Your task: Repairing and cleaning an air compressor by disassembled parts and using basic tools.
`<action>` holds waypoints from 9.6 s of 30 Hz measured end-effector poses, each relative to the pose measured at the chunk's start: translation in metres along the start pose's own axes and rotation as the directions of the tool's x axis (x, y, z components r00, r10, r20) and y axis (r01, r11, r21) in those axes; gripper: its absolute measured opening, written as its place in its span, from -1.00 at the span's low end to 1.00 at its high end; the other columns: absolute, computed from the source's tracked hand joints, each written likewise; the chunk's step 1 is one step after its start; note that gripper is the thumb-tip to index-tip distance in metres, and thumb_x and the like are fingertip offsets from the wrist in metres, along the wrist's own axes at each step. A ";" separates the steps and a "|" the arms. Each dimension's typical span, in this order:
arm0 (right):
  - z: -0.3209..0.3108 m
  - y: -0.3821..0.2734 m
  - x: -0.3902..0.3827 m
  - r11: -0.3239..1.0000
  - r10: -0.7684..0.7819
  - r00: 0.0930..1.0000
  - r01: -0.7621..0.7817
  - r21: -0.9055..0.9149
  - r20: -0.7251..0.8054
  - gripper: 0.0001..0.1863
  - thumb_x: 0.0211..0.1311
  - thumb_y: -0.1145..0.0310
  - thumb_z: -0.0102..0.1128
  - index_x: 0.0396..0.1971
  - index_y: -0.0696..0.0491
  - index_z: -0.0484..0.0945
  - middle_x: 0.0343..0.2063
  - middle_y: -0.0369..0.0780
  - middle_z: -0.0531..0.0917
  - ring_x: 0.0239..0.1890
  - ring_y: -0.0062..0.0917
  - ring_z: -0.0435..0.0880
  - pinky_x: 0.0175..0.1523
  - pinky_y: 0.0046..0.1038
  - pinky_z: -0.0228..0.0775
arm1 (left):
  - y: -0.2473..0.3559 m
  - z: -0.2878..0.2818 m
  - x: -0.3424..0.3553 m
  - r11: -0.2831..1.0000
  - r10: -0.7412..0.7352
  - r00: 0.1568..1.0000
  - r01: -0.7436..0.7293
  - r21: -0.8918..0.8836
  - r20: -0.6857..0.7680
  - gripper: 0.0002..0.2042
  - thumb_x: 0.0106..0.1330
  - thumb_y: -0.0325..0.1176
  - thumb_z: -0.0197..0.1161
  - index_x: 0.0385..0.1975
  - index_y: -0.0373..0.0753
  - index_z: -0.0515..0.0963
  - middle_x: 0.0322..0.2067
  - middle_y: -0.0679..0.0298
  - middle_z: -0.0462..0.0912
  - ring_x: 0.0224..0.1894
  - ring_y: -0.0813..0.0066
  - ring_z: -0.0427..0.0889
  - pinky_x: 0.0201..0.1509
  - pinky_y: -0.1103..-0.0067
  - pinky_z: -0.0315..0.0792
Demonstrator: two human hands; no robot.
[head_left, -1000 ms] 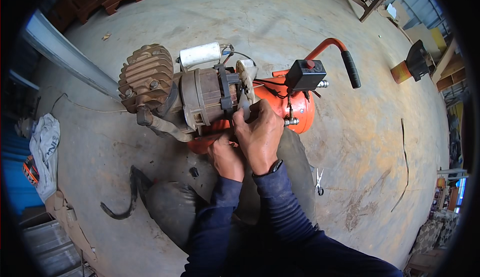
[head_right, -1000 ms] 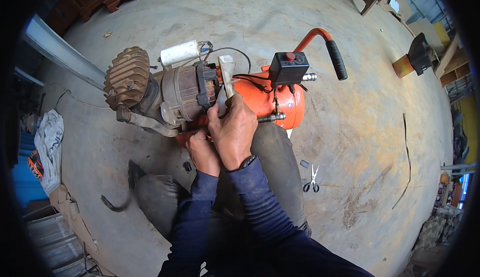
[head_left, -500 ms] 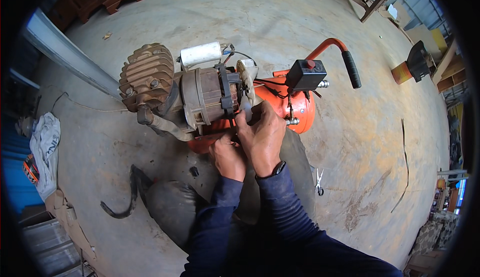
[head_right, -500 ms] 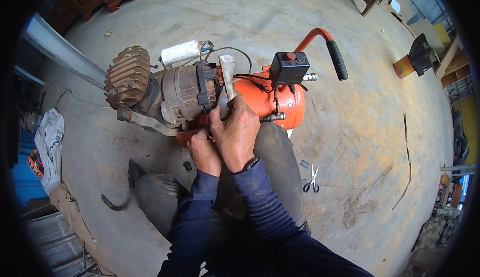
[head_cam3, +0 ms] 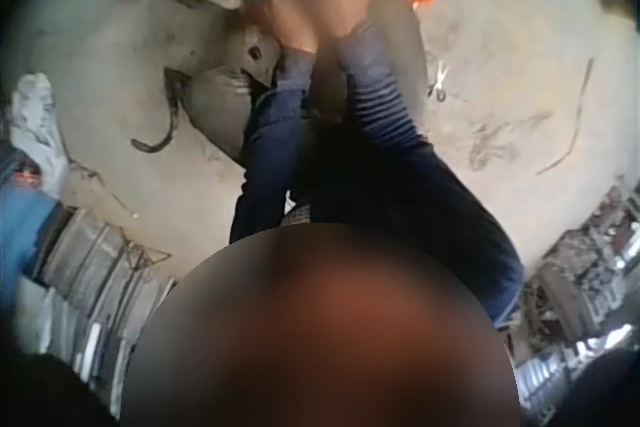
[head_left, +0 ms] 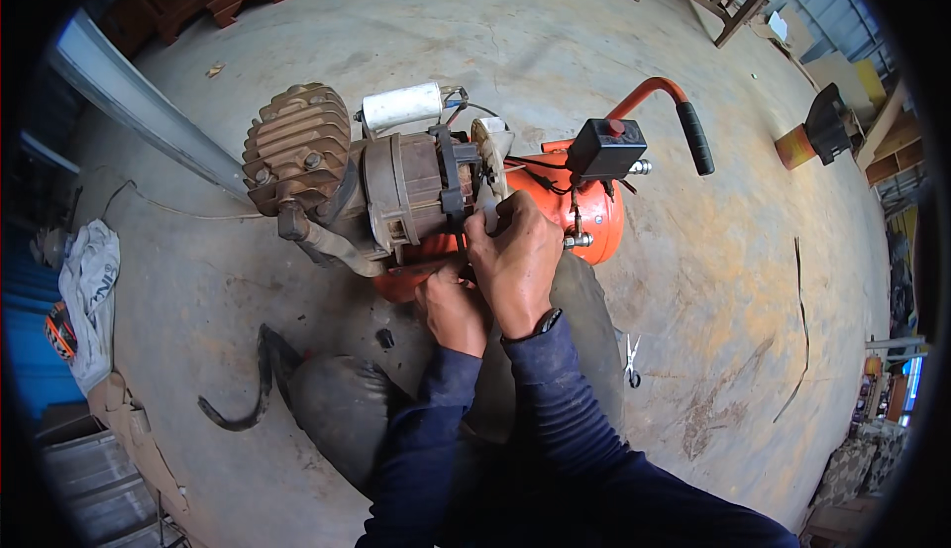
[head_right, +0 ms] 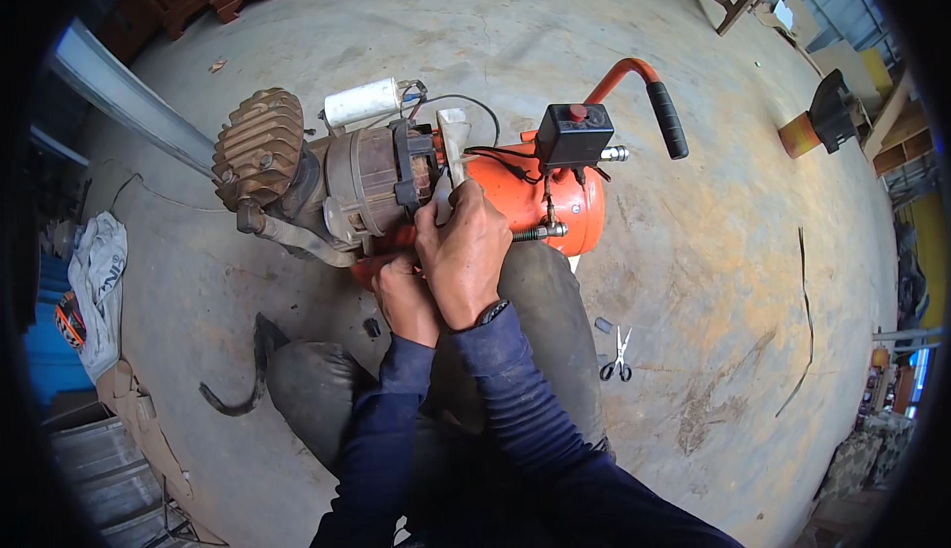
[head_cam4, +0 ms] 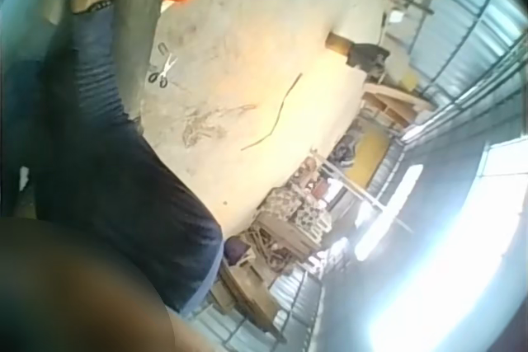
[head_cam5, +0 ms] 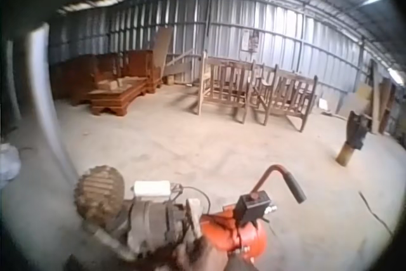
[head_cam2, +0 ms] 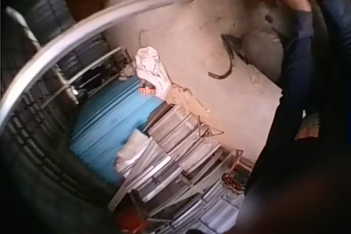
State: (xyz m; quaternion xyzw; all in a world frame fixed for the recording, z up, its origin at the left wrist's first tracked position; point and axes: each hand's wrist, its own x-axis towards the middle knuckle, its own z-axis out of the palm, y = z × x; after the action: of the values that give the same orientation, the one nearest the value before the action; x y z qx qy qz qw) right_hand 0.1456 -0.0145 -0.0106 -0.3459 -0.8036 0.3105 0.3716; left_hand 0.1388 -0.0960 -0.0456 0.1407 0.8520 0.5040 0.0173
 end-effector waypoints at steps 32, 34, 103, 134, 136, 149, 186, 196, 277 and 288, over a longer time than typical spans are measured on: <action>-0.079 0.012 -0.006 0.770 0.211 0.946 -0.315 0.555 0.245 -0.77 0.28 0.54 0.21 -0.13 0.35 0.51 -0.42 -0.17 0.65 -0.46 -0.61 0.66 -0.32 -0.59 0.55 | -0.001 0.040 0.007 0.973 0.228 0.969 -0.229 -0.001 -0.096 -0.82 0.21 -0.25 0.34 -0.22 -0.10 0.67 -0.43 0.18 0.67 -0.49 0.16 0.65 -0.46 0.33 0.47; -0.079 0.013 -0.006 0.776 0.217 0.947 -0.314 0.548 0.235 -0.76 0.29 0.54 0.21 -0.12 0.35 0.51 -0.42 -0.17 0.65 -0.46 -0.60 0.67 -0.32 -0.59 0.56 | -0.006 0.045 0.011 0.965 0.260 0.956 -0.261 0.010 -0.134 -0.83 0.22 -0.27 0.33 -0.24 -0.11 0.67 -0.43 0.18 0.68 -0.49 0.16 0.65 -0.46 0.33 0.48; -0.102 0.045 0.007 0.761 0.198 0.829 -0.467 0.451 0.523 -0.85 0.29 0.60 0.10 -0.18 0.30 0.46 -0.28 -0.13 0.61 -0.32 -0.44 0.73 -0.18 -0.49 0.65 | -0.005 0.052 0.018 0.967 0.252 0.961 -0.247 0.054 -0.113 -0.81 0.20 -0.26 0.31 -0.55 -0.22 0.58 -0.57 0.12 0.63 -0.50 0.06 0.63 -0.45 0.29 0.44; -0.050 0.021 0.002 0.987 0.096 0.906 -0.141 0.078 0.413 -0.75 0.03 0.37 0.31 -0.44 0.29 0.57 -0.54 -0.03 0.69 -0.48 -0.35 0.73 -0.31 -0.39 0.53 | -0.048 0.071 0.015 0.929 0.370 0.927 -0.369 0.033 -0.058 -0.83 0.09 -0.27 0.30 -0.37 -0.16 0.64 -0.42 0.10 0.67 -0.39 0.03 0.65 -0.33 0.23 0.50; -0.047 0.015 0.005 0.991 0.096 0.905 -0.127 0.048 0.414 -0.74 0.04 0.38 0.31 -0.45 0.31 0.57 -0.56 -0.06 0.68 -0.51 -0.45 0.69 -0.34 -0.44 0.49 | -0.045 0.069 0.017 0.918 0.363 0.927 -0.340 0.203 -0.094 -0.78 0.14 -0.22 0.26 -0.32 -0.21 0.61 -0.41 0.11 0.65 -0.38 0.00 0.62 -0.31 0.16 0.46; -0.022 0.007 -0.005 0.993 0.115 0.955 -0.114 -0.020 0.272 -0.72 -0.02 0.32 0.29 -0.53 0.29 0.56 -0.63 -0.03 0.64 -0.60 -0.34 0.66 -0.40 -0.38 0.47 | -0.011 -0.008 0.018 0.965 0.126 0.986 -0.147 0.219 0.107 -0.88 0.11 -0.22 0.29 -0.46 -0.07 0.68 -0.50 0.14 0.68 -0.35 0.02 0.64 -0.25 0.20 0.49; -0.006 -0.011 0.011 0.978 -0.130 0.982 0.149 -0.144 0.136 -0.71 -0.11 0.36 0.31 -0.68 0.23 0.40 -0.71 0.05 0.51 -0.61 -0.01 0.54 -0.49 -0.16 0.37 | -0.002 -0.042 0.026 0.985 -0.055 0.978 0.020 0.171 0.201 -0.78 0.07 -0.15 0.39 -0.37 -0.11 0.73 -0.43 0.19 0.73 -0.35 0.08 0.69 -0.24 0.32 0.53; 0.002 -0.011 0.010 0.968 -0.120 0.988 0.137 -0.212 0.094 -0.71 -0.15 0.36 0.31 -0.69 0.22 0.39 -0.72 0.04 0.50 -0.63 -0.02 0.53 -0.51 -0.17 0.34 | 0.001 -0.045 0.029 0.988 -0.076 0.969 0.041 0.152 0.235 -0.79 0.07 -0.26 0.40 -0.32 -0.19 0.71 -0.48 0.07 0.70 -0.40 0.12 0.71 -0.30 0.40 0.53; -0.030 0.147 0.053 0.731 0.201 0.871 -0.438 0.524 0.448 -0.72 0.20 0.37 0.27 -0.13 0.19 0.58 -0.39 -0.13 0.66 -0.37 -0.47 0.61 -0.21 -0.44 0.43 | 0.112 0.026 0.095 0.407 0.478 0.695 -0.717 0.566 0.537 -0.60 0.03 -0.28 0.45 -0.07 -0.18 0.65 0.09 0.23 0.59 -0.08 0.11 0.67 -0.03 0.37 0.53; -0.031 0.136 0.049 0.798 0.050 0.976 -0.165 0.579 0.210 -0.75 0.15 0.46 0.24 -0.18 0.24 0.56 -0.38 0.00 0.64 -0.34 -0.17 0.63 -0.21 -0.28 0.46 | 0.107 0.032 0.089 0.417 0.442 0.739 -0.672 0.613 0.509 -0.71 0.00 -0.31 0.44 -0.23 -0.18 0.71 0.12 0.25 0.57 -0.15 0.09 0.68 -0.10 0.39 0.55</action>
State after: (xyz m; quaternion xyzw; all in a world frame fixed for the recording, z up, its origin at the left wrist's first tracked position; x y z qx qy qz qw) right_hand 0.1908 0.1093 -0.0787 -0.2274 -0.6760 0.5973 0.3667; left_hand 0.0823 0.0024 0.0410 0.4781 0.8716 0.0446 -0.0985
